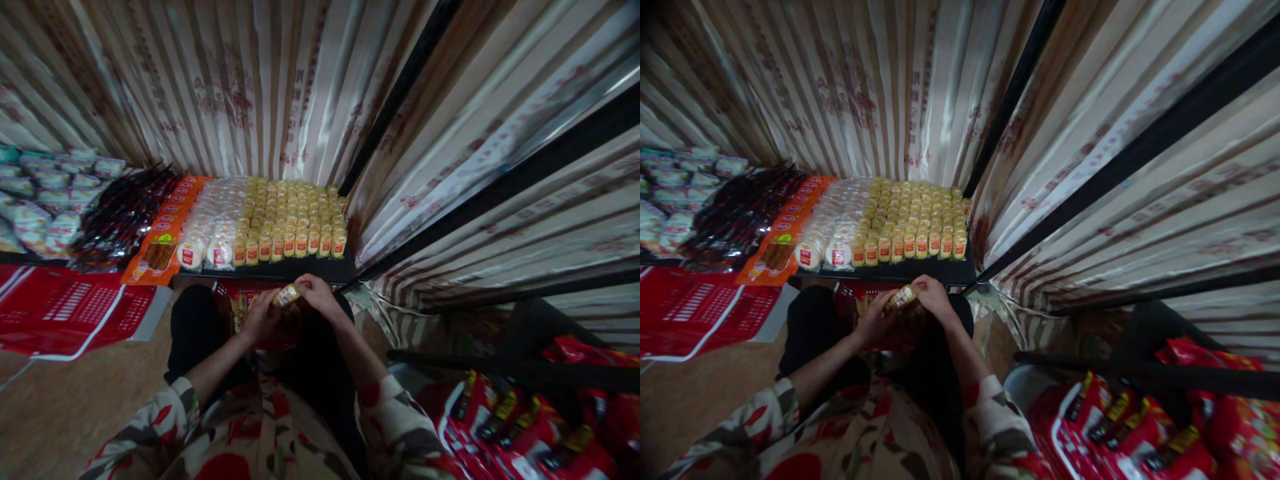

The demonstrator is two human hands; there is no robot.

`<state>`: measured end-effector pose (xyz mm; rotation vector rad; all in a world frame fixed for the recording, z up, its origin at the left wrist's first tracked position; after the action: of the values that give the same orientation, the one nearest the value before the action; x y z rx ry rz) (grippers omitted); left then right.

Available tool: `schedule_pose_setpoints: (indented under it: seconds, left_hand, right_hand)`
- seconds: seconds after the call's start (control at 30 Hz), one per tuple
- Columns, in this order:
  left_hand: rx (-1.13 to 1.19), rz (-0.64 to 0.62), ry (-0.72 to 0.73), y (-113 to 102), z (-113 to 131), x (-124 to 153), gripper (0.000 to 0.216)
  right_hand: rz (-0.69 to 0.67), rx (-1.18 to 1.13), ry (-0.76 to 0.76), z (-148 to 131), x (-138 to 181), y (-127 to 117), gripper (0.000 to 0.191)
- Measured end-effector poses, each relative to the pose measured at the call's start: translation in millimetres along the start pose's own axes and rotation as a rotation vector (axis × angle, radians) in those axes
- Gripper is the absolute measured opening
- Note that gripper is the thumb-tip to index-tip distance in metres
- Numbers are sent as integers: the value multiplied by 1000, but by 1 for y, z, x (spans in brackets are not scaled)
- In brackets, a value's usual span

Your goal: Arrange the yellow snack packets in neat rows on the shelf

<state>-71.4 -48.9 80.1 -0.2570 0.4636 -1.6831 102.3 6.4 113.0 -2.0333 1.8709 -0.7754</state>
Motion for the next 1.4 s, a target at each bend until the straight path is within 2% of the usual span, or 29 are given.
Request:
schedule_pose_setpoints:
  seconds: [0.07, 0.17, 0.27, 0.37, 0.53, 0.67, 0.8, 0.87, 1.07, 1.17, 1.27, 1.33, 1.4]
  left_hand:
    - [4, -8, 31, 3, 8, 1, 48]
    - [25, 16, -9, 7, 18, -3, 45]
    - [82, 56, -94, 12, 26, -14, 42]
    - [270, 72, -226, 15, 31, -28, 43]
    - [711, -90, -510, 16, 45, -46, 48]
    - [885, -195, -569, 15, 53, -57, 44]
    - [982, -236, -607, 16, 54, -67, 45]
    - [990, -261, -614, 17, 57, -72, 47]
    - [942, -352, -572, 22, 69, -92, 42]
    - [690, -335, -504, 19, 75, -108, 31]
    - [455, -213, -432, 11, 85, -127, 30]
    - [420, -153, -367, 8, 92, -139, 35]
    - [411, -178, -256, 9, 100, -151, 39]
  right_hand:
    - [16, -35, 0, -1, -2, -4, 12]
    - [23, -120, 2, -8, -3, -9, 11]
    - [8, -261, 46, -16, -3, -13, 25]
    - [4, -424, 82, -20, -3, -18, 39]
    - [22, -623, 17, -16, -4, -24, 44]
    - [94, -632, -17, -8, -7, -24, 39]
    - [225, -632, -30, -5, -11, -28, 40]
    - [235, -655, -33, -6, -12, -31, 43]
    - [92, -738, -37, -14, -9, -42, 38]
    - [167, -762, -53, -14, -13, -45, 38]
    - [291, -740, -72, -10, -21, -48, 36]
    - [345, -706, -92, -8, -27, -51, 34]
    - [368, -664, -121, -6, -32, -55, 33]
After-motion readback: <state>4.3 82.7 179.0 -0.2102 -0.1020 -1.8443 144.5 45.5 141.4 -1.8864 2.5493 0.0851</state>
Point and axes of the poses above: each hand's wrist, its own x-axis away from the middle knuckle, its own y-axis out of the palm, z = x × y, the point moved 2 cm from there along -x, towards the middle knuckle, and after that the axes turned 2 degrees about z, right-handed, at the moved point
